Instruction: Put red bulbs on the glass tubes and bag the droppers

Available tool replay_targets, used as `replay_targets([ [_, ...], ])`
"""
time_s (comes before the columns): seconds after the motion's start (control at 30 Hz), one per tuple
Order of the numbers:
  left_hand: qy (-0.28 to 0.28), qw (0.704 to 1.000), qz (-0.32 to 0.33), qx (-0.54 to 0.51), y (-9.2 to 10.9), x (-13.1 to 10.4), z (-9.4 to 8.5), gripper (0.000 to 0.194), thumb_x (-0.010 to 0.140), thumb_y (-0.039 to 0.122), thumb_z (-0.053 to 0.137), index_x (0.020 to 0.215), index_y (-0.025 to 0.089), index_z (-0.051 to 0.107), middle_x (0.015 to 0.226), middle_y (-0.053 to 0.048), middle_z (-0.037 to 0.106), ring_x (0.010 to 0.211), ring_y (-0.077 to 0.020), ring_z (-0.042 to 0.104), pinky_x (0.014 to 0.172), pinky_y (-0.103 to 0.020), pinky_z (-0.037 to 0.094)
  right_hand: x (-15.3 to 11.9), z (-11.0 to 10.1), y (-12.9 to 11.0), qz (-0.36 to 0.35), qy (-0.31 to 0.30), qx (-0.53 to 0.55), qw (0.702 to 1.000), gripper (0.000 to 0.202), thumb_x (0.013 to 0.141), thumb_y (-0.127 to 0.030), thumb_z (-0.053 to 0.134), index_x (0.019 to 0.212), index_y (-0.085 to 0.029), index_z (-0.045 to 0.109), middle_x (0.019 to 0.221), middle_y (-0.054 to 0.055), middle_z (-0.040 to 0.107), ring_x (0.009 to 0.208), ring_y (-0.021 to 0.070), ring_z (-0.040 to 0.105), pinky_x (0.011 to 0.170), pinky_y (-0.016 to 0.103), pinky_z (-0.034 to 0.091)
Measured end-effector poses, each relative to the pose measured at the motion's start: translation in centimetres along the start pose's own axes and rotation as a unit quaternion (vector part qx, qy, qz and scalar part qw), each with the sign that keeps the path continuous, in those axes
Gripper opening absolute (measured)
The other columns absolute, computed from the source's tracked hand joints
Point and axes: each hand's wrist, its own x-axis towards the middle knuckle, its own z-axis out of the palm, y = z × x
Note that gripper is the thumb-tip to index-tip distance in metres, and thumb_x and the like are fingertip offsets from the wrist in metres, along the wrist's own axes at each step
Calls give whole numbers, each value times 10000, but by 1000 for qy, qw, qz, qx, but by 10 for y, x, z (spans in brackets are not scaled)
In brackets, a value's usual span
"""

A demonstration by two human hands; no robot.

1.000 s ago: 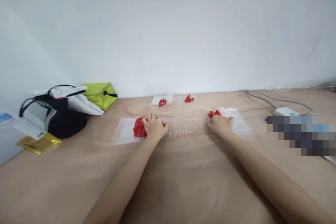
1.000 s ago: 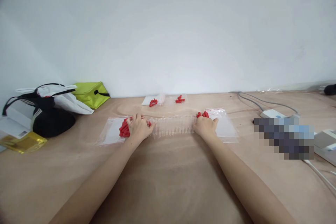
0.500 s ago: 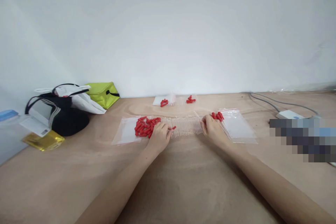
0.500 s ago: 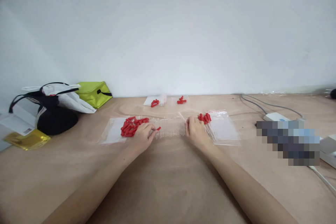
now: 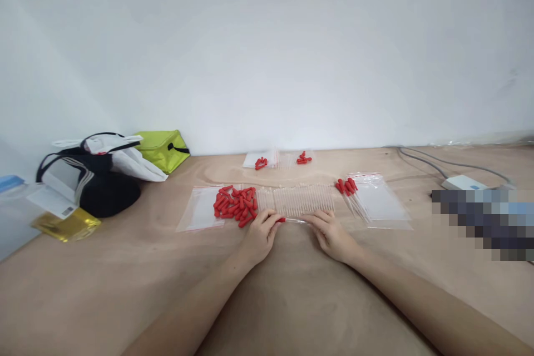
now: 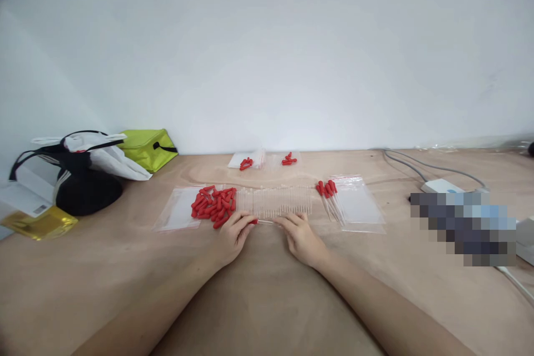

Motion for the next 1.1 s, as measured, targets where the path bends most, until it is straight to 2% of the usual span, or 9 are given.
replay_targets([
  [0.2, -6, 1000, 4, 12, 4, -1, -2, 141, 878, 185, 387, 909, 178, 525, 909, -52, 564, 878, -166, 519, 795, -297, 401, 0, 1, 0, -5, -5, -1, 1000, 331, 841, -87, 339, 1083, -184, 544, 985, 82, 623, 860, 164, 555, 796, 347, 331],
  [0.33, -24, 998, -9, 57, 5, -1, -3, 118, 873, 206, 420, 853, 190, 536, 832, -14, 618, 809, -166, 539, 802, -347, 313, 1, 1, 1, 1, 1, 8, 1000, 251, 866, -176, 388, 1027, -199, 579, 965, 61, 643, 847, 152, 569, 802, 348, 299],
  [0.47, -16, 996, 9, 90, 8, 0, -5, 113, 864, 208, 461, 872, 218, 573, 817, 11, 642, 812, -162, 537, 820, -366, 239, 0, 2, 3, -1, -3, 8, 1000, 228, 870, -215, 405, 984, -212, 602, 928, 48, 656, 825, 146, 579, 784, 339, 289],
  [0.7, -21, 997, 28, 72, 10, 1, -6, 158, 873, 205, 441, 803, 220, 582, 808, 21, 648, 821, -148, 534, 902, -392, 161, 2, 5, 4, -13, -3, 5, 1000, 215, 862, -199, 413, 941, -209, 612, 859, 36, 658, 759, 131, 576, 750, 320, 262],
  [0.83, -33, 997, 25, 63, 11, 1, -7, 177, 875, 204, 424, 783, 214, 575, 784, 20, 653, 803, -143, 540, 901, -397, 159, 3, 5, 4, -28, -8, -7, 1000, 226, 859, -168, 395, 916, -202, 611, 816, 30, 654, 733, 129, 563, 733, 314, 233],
  [1.1, -51, 991, 46, 113, 12, 2, -8, 181, 870, 224, 432, 764, 204, 577, 754, 13, 653, 792, -154, 531, 915, -424, 146, 6, -3, 1, -42, -31, -89, 995, 232, 842, -144, 387, 844, -198, 612, 692, 0, 621, 629, 106, 505, 690, 304, 185],
])
